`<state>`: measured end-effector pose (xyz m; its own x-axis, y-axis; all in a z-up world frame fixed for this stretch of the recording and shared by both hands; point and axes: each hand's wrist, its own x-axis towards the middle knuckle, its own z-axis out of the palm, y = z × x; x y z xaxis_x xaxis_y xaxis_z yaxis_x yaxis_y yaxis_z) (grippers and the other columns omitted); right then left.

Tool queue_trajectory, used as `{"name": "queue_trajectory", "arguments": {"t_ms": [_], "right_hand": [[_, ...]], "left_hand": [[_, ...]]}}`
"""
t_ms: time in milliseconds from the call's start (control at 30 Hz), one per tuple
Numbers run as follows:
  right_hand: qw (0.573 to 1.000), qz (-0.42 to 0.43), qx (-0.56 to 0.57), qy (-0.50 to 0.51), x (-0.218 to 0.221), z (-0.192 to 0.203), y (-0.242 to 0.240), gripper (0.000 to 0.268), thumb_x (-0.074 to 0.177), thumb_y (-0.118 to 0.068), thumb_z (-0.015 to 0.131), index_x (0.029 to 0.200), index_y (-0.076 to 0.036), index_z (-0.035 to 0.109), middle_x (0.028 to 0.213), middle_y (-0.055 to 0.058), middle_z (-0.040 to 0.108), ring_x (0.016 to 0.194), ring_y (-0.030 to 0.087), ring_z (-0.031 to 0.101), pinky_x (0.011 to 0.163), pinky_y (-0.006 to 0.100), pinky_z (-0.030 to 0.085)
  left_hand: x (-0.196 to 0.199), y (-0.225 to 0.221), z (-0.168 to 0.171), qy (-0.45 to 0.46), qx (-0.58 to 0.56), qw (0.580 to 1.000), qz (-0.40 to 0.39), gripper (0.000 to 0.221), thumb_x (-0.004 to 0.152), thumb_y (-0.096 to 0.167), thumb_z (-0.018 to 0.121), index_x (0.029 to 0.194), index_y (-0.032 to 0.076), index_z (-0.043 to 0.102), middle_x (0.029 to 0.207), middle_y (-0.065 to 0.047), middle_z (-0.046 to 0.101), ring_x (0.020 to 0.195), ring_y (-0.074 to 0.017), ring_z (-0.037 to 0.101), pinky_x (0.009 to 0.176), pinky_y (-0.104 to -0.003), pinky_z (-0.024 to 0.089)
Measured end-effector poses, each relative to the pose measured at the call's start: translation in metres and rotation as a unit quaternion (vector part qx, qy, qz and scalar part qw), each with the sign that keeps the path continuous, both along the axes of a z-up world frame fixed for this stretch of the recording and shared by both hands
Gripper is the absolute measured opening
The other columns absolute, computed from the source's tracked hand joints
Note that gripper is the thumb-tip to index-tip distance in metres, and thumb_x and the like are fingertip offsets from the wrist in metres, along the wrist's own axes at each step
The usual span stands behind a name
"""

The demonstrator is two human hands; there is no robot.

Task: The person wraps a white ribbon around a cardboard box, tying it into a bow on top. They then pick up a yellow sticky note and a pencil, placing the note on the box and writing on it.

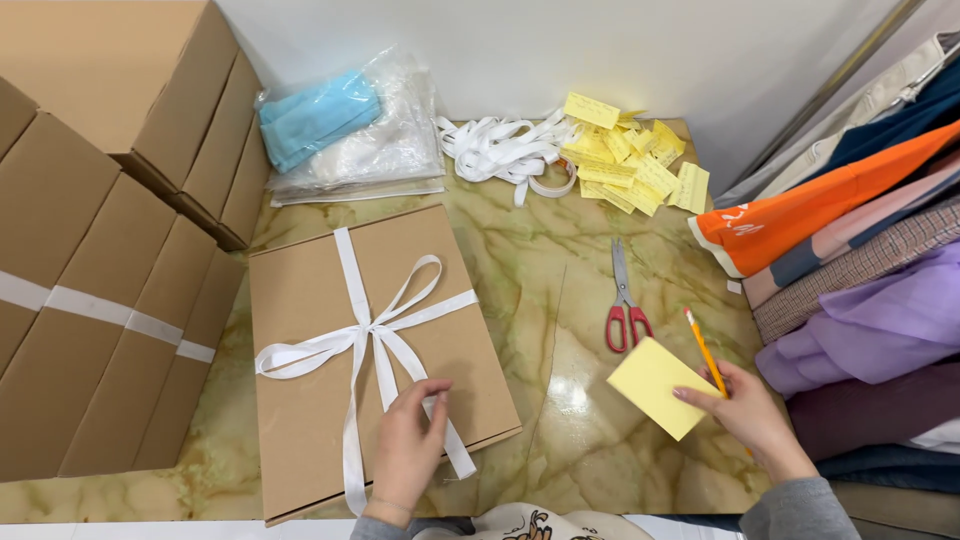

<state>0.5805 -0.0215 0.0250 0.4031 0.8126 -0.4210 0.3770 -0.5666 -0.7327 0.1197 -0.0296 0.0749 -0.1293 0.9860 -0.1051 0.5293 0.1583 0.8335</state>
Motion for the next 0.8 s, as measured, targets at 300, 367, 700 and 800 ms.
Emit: {"name": "queue_trajectory", "arguments": {"t_ms": [300, 367, 700, 800], "right_hand": [[0.967, 0.193, 0.090, 0.142, -0.174, 0.036, 0.080, 0.029, 0.080, -0.012, 0.092, 0.100, -0.007, 0.072, 0.080, 0.000, 0.063, 0.072, 0.011, 0.052, 0.064, 0.026, 0.040], [0.963, 0.221, 0.070, 0.139, -0.210, 0.030, 0.093, 0.032, 0.081, -0.017, 0.093, 0.102, -0.010, 0.070, 0.075, -0.003, 0.052, 0.067, 0.009, 0.041, 0.058, 0.026, 0.031], [0.942, 0.323, 0.082, -0.035, -0.286, 0.015, 0.118, 0.036, 0.070, -0.031, 0.097, 0.101, -0.021, 0.082, 0.093, -0.005, 0.067, 0.088, 0.013, 0.060, 0.081, 0.027, 0.043], [0.956, 0.231, 0.151, -0.105, -0.294, 0.023, 0.110, 0.030, 0.072, -0.036, 0.094, 0.099, -0.026, 0.083, 0.102, -0.006, 0.065, 0.081, 0.014, 0.057, 0.077, 0.028, 0.043]], "left_hand": [[-0.036, 0.018, -0.036, 0.382, 0.139, 0.884, -0.229, 0.033, 0.105, 0.040, 0.057, 0.084, 0.020, 0.074, 0.080, -0.002, 0.073, 0.075, -0.0315, 0.067, 0.081, -0.047, 0.045], [-0.060, 0.015, -0.039, 0.395, 0.135, 0.878, -0.233, 0.039, 0.106, 0.042, 0.057, 0.080, 0.019, 0.075, 0.076, -0.003, 0.074, 0.070, -0.0319, 0.069, 0.083, -0.047, 0.045], [-0.087, 0.027, 0.006, 0.139, -0.016, 0.969, -0.204, 0.019, 0.100, 0.041, 0.060, 0.095, 0.025, 0.069, 0.091, 0.005, 0.072, 0.080, -0.0204, 0.070, 0.065, -0.042, 0.053], [-0.077, 0.042, -0.016, 0.130, 0.070, 0.962, -0.231, 0.022, 0.096, 0.031, 0.067, 0.115, 0.021, 0.068, 0.111, 0.002, 0.065, 0.101, -0.0221, 0.063, 0.081, -0.043, 0.051]]}}
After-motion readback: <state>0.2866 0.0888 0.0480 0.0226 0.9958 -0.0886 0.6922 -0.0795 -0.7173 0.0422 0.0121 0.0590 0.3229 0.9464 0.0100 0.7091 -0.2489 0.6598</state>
